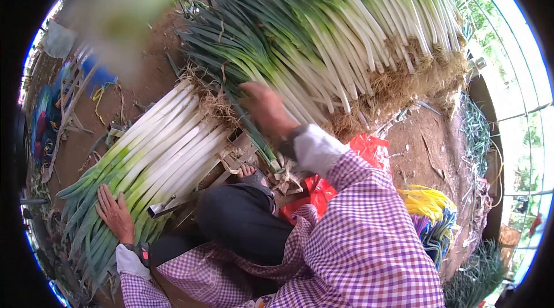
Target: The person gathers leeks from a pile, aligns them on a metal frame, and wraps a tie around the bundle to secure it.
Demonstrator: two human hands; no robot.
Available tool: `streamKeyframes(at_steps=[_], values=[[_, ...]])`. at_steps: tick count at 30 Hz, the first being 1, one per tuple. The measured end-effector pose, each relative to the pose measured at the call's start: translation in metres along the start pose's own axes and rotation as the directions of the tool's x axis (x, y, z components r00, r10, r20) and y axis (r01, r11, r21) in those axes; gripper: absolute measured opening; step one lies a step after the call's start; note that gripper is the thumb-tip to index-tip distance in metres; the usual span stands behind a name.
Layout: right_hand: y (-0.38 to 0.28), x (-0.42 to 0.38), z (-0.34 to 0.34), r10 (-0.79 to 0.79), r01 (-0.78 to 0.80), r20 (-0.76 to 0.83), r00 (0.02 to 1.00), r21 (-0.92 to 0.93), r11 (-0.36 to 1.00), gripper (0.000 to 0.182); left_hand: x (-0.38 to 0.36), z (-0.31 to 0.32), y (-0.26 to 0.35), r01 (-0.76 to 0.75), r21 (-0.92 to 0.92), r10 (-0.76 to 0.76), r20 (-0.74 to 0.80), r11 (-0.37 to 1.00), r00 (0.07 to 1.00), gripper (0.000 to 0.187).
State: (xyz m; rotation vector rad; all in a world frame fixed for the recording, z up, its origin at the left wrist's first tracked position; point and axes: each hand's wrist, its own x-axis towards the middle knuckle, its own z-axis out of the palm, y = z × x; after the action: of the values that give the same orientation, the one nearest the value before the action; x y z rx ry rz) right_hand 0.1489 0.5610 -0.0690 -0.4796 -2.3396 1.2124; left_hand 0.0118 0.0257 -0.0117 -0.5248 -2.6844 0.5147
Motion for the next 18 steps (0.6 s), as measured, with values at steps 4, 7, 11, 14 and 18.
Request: streamKeyframes(at_steps=[4, 7, 11, 14, 18], values=[[0.153, -0.029, -0.046, 0.221, -0.254, -0.133, 0.966, -0.342, 0.905, 0.047, 0.000, 0.004, -0.002, -0.009, -0.011, 0.008, -0.026, 1.000, 1.000, 0.065], [0.194, -0.049, -0.047, 0.300, -0.324, -0.131, 0.945, -0.511, 0.796, 0.045, -0.001, 0.003, -0.002, -0.020, -0.026, 0.019, -0.042, 0.999, 0.999, 0.065], [0.219, -0.060, -0.039, 0.351, -0.343, -0.090, 0.932, -0.536, 0.771, 0.048, -0.001, 0.001, -0.002, -0.021, -0.041, 0.020, -0.037, 0.999, 0.999, 0.064], [0.219, -0.057, -0.036, 0.402, -0.356, -0.052, 0.914, -0.578, 0.734, 0.049, -0.001, -0.005, 0.002, -0.010, -0.044, 0.010, -0.021, 0.999, 1.000, 0.065], [0.222, -0.047, -0.047, 0.473, -0.413, -0.017, 0.881, -0.516, 0.751, 0.051, -0.001, -0.005, -0.001, -0.015, -0.038, 0.015, -0.007, 0.999, 1.000, 0.065]])
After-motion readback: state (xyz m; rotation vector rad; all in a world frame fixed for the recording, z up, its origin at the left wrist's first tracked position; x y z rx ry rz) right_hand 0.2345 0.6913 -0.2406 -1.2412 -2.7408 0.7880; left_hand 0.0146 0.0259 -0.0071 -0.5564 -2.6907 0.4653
